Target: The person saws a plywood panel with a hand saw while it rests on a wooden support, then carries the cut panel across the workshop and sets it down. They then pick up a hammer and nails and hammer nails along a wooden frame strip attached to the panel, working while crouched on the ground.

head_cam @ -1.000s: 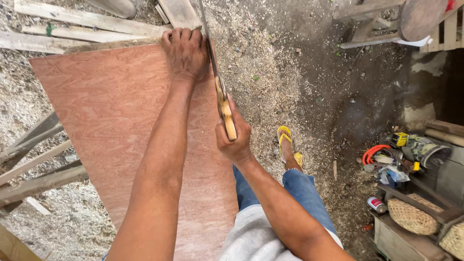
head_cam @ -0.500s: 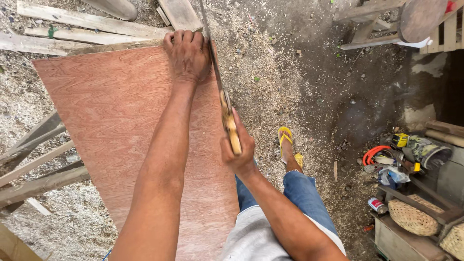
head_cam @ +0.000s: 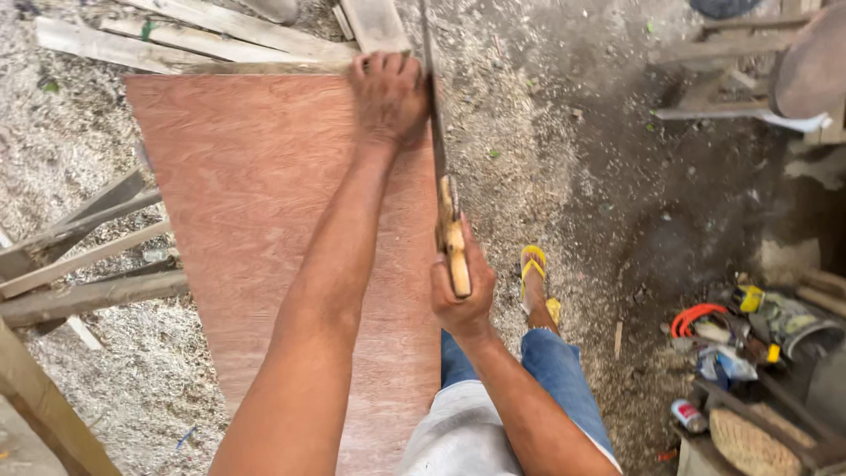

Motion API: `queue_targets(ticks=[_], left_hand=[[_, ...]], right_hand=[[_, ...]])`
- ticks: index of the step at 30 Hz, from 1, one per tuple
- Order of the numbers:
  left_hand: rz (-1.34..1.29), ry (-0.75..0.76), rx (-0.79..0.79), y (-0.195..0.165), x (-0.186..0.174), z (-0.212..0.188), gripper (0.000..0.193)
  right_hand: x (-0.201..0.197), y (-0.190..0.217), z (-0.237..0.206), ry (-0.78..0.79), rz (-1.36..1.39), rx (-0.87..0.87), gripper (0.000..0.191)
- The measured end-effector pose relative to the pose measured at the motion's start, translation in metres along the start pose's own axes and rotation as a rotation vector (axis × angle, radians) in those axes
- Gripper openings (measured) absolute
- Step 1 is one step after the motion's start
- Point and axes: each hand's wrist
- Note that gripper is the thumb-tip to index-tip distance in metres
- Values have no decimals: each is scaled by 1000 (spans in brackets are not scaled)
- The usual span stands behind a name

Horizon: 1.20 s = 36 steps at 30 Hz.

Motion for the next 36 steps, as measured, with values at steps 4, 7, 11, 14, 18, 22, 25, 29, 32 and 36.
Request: queue_targets(ticks=[4, 7, 11, 14, 18, 22, 25, 29, 32, 36], left_hand=[[-60, 61, -47, 6, -3, 5, 37], [47, -119, 4, 12, 0, 10, 14], [32, -80, 3, 20, 0, 17, 13], [-23, -37, -6, 22, -8, 23, 11], [-189, -186, 55, 26, -16, 27, 9], [-346, -451, 27, 52, -23, 15, 26], [-183, -682, -197, 99, -43, -24, 20], [134, -830, -717, 152, -85, -114, 57], [-122, -430, -960, 173, -114, -166, 78], [-318, -306, -1014, 181, -126, -177, 65]], right_hand=[[9, -10, 30, -22, 115, 99, 56], [5, -12, 43, -22, 165, 91, 56], [-13, 2, 41, 25, 143, 29, 59], [-20, 12, 47, 41, 253, 74, 61], [-21, 14, 56, 35, 306, 64, 63], [-25, 11, 52, 77, 268, 1, 63], [-29, 12, 48, 113, 116, -45, 62], [-29, 21, 45, 144, 123, 45, 60], [-20, 32, 47, 172, 113, 83, 59], [8, 45, 50, 244, 115, -77, 56]])
Point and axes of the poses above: each hand's wrist, its own z-axis towards the middle knuckle, its own x-axis out of the palm, y = z × x, and after that the axes turned 11 degrees about y, right-handed
